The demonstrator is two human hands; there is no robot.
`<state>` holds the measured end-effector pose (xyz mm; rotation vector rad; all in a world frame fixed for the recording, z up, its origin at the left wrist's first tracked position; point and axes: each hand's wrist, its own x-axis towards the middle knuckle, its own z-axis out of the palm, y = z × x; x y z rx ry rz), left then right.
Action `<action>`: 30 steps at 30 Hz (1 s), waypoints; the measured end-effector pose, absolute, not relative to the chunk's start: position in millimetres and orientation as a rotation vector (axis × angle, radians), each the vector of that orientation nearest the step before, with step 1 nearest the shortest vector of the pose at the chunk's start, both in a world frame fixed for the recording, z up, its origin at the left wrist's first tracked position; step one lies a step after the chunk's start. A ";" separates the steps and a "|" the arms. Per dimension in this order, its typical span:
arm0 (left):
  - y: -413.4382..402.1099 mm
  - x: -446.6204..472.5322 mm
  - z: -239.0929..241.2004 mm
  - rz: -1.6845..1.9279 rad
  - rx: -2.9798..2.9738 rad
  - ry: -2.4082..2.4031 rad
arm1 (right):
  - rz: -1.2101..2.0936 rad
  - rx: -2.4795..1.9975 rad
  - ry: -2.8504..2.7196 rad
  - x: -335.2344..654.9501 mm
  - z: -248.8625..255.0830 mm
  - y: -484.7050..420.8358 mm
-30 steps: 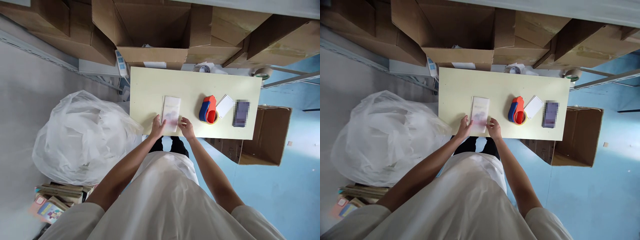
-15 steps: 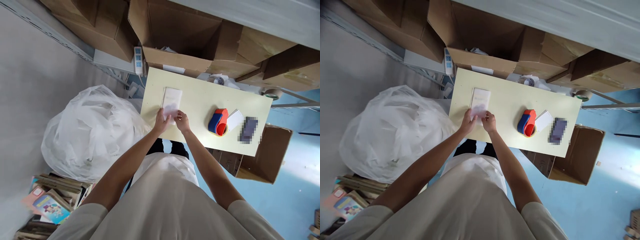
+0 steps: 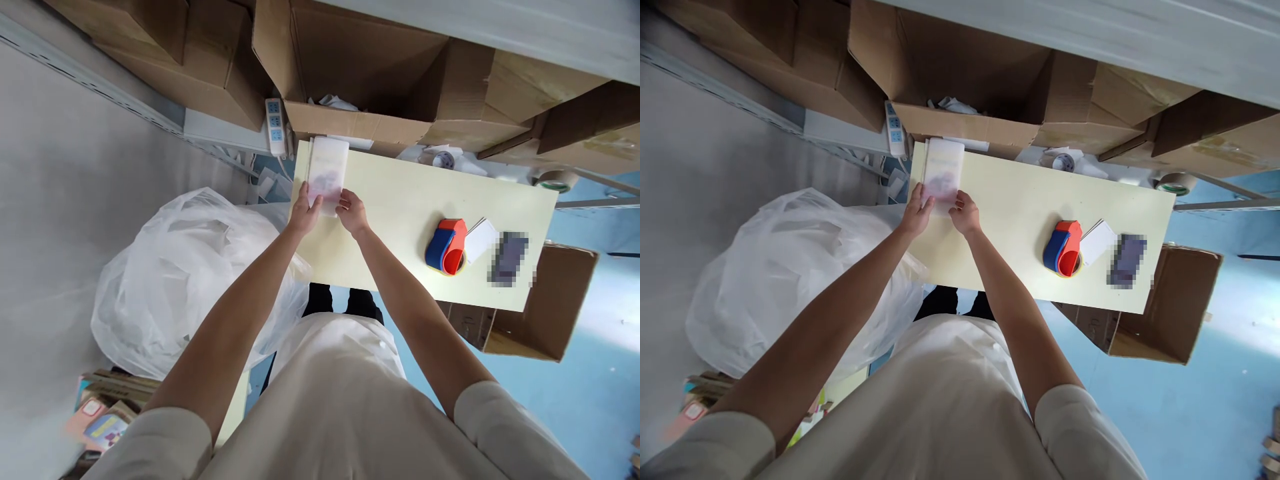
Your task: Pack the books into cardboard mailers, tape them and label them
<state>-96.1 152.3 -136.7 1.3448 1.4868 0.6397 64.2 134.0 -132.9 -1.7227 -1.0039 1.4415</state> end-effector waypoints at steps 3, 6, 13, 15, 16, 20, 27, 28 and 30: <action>149.4 -97.8 -131.2 0.614 1.400 1.485 | 1.484 -1.682 -0.972 64.6 -125.9 130.8; 142.4 -99.6 -120.6 0.634 1.439 1.486 | 1.487 -1.721 -0.917 68.5 -113.1 119.8; 79.9 -97.2 -77.1 0.486 1.402 1.479 | 1.510 -1.824 -0.757 100.2 -77.4 25.1; 52.4 -94.1 -63.1 0.399 1.332 1.390 | 1.519 -1.824 -0.701 114.3 -68.9 -8.5; 38.7 -92.5 -55.8 0.351 1.307 1.345 | 1.531 -1.817 -0.677 121.8 -64.7 -23.3; -10.1 -87.2 -24.5 0.228 1.239 1.271 | 1.576 -1.836 -0.643 151.4 -48.9 -59.1; -107.9 -81.0 20.8 0.246 1.257 1.613 | 1.789 -1.714 -0.894 165.4 -48.0 -44.5; -126.8 -80.7 24.3 0.243 1.272 1.660 | 1.812 -1.698 -0.946 160.2 -48.8 -39.9; -166.7 -82.6 29.7 0.204 1.261 1.726 | 1.844 -1.663 -1.051 143.3 -47.5 -32.1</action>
